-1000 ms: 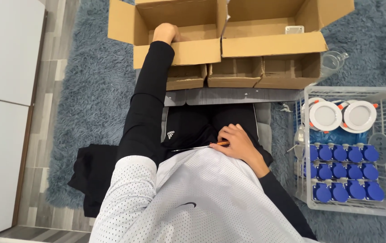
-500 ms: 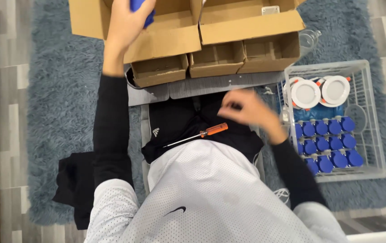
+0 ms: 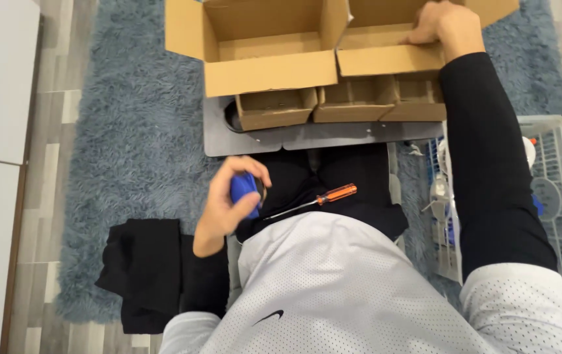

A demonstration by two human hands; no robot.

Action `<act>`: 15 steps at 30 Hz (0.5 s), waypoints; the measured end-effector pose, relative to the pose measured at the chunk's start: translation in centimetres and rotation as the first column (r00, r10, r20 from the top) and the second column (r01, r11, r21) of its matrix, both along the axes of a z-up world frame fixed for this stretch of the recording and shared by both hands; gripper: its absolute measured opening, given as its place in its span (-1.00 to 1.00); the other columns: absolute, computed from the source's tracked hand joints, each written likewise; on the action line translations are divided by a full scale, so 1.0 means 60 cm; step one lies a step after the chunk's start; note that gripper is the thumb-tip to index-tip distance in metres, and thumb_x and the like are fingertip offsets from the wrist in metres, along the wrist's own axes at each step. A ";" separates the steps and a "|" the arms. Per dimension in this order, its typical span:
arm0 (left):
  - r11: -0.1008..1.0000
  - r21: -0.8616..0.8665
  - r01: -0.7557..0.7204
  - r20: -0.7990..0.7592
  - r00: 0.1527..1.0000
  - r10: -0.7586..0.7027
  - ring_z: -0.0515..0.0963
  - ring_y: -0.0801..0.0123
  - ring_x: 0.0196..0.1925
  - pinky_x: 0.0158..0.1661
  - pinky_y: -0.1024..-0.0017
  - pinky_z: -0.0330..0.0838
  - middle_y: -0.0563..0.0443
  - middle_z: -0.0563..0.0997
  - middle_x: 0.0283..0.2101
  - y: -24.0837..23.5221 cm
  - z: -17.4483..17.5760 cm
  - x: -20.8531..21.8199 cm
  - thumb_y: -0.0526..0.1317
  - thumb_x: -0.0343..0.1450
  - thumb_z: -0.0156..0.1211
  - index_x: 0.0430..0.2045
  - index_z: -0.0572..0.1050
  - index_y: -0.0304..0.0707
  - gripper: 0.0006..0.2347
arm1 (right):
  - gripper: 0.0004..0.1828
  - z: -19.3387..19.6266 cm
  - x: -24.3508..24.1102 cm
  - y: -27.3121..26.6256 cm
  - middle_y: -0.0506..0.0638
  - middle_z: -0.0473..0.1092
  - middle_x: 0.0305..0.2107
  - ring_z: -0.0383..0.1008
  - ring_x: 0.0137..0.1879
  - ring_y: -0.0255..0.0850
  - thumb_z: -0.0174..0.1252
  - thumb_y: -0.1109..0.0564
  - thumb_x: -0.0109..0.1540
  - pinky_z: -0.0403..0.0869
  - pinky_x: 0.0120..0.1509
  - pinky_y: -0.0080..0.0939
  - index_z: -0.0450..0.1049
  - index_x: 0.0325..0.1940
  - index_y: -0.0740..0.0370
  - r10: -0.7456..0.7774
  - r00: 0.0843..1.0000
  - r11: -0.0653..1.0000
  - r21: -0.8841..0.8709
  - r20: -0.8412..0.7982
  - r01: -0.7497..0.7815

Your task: Assembling electrical components and placing them into cardboard boxes using a screwdriver

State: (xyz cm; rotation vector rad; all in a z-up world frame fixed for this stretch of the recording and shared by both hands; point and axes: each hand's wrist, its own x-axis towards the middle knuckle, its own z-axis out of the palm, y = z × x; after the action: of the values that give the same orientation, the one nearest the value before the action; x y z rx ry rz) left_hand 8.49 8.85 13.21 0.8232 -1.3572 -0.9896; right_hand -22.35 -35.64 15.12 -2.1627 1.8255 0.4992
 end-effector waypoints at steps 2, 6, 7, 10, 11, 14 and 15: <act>1.000 -0.005 -0.002 0.039 0.999 0.002 0.54 0.31 -0.23 -0.15 0.41 0.54 -0.21 0.54 -0.09 0.019 -0.001 -0.002 -0.15 0.59 0.17 0.01 0.35 -0.25 -0.77 | -0.31 -0.029 0.008 -0.024 0.38 0.35 0.37 0.44 0.34 0.45 0.25 -0.24 0.40 0.52 0.25 0.55 0.53 0.45 0.28 -0.035 0.994 0.998 0.051 -0.099 0.040; 0.999 0.045 -0.027 0.054 0.998 0.024 0.57 0.29 -0.09 -0.02 0.35 0.53 -0.12 0.58 -0.06 0.022 -0.008 -0.001 -0.15 0.57 0.19 0.00 0.38 -0.19 -0.79 | -0.36 -0.105 -0.003 -0.088 0.45 0.37 0.32 0.49 0.28 0.55 0.33 -0.02 0.34 0.54 0.17 0.58 0.51 0.40 0.45 -0.119 0.987 0.989 0.075 -0.104 0.127; 0.999 0.047 -0.027 0.074 0.997 0.024 0.57 0.28 -0.03 0.08 0.31 0.47 -0.09 0.59 -0.06 0.020 -0.011 -0.002 -0.16 0.57 0.18 0.00 0.39 -0.16 -0.80 | -0.24 -0.136 -0.015 -0.110 0.51 0.28 0.34 0.46 0.28 0.62 0.42 -0.03 0.30 0.57 0.14 0.65 0.45 0.47 0.49 -0.079 0.992 0.997 -0.005 -0.096 0.079; 0.995 0.093 0.029 -0.079 0.997 -0.022 0.52 0.30 0.02 -0.02 0.38 0.63 -0.15 0.52 0.03 0.011 -0.034 -0.012 -0.24 0.54 0.27 0.06 0.37 -0.21 -0.74 | -0.36 -0.133 -0.021 -0.093 0.53 0.27 0.32 0.48 0.17 0.74 0.40 0.02 0.33 0.55 0.12 0.69 0.51 0.44 0.39 -0.055 0.997 0.995 -0.085 0.058 0.059; 0.995 0.098 0.027 -0.082 0.996 -0.019 0.52 0.30 0.02 -0.02 0.38 0.63 -0.15 0.52 0.03 0.008 -0.040 -0.019 -0.24 0.54 0.27 0.06 0.37 -0.21 -0.74 | -0.36 -0.133 -0.028 -0.097 0.53 0.27 0.32 0.48 0.17 0.74 0.40 0.02 0.33 0.55 0.12 0.69 0.51 0.44 0.39 -0.053 0.997 0.995 -0.080 0.054 0.057; 0.995 0.098 0.024 -0.124 0.992 -0.012 0.56 0.30 -0.11 -0.10 0.40 0.59 -0.17 0.45 0.09 0.003 -0.055 -0.036 -0.32 0.35 0.56 0.14 0.17 -0.10 -0.39 | -0.59 -0.101 -0.031 -0.082 0.03 0.65 0.07 0.60 0.17 0.18 0.22 0.29 0.23 0.59 0.21 0.25 0.80 0.04 -0.05 0.061 0.989 0.998 -0.032 0.131 -0.058; 0.988 0.151 0.029 -0.108 0.994 -0.013 0.55 0.32 -0.08 -0.10 0.43 0.58 -0.16 0.41 0.13 0.004 -0.058 -0.039 -0.32 0.32 0.60 0.14 0.13 -0.05 -0.34 | -0.60 -0.073 -0.027 -0.056 0.13 0.54 0.14 0.54 0.16 0.21 0.24 0.32 0.28 0.57 0.12 0.27 0.71 0.15 0.03 0.041 0.970 0.999 -0.021 0.241 -0.037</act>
State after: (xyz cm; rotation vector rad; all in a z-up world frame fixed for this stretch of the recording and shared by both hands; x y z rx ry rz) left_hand 6.14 9.07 9.71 0.8593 -1.2123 -1.1487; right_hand -23.94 -38.98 10.71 -2.1653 1.6650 0.2170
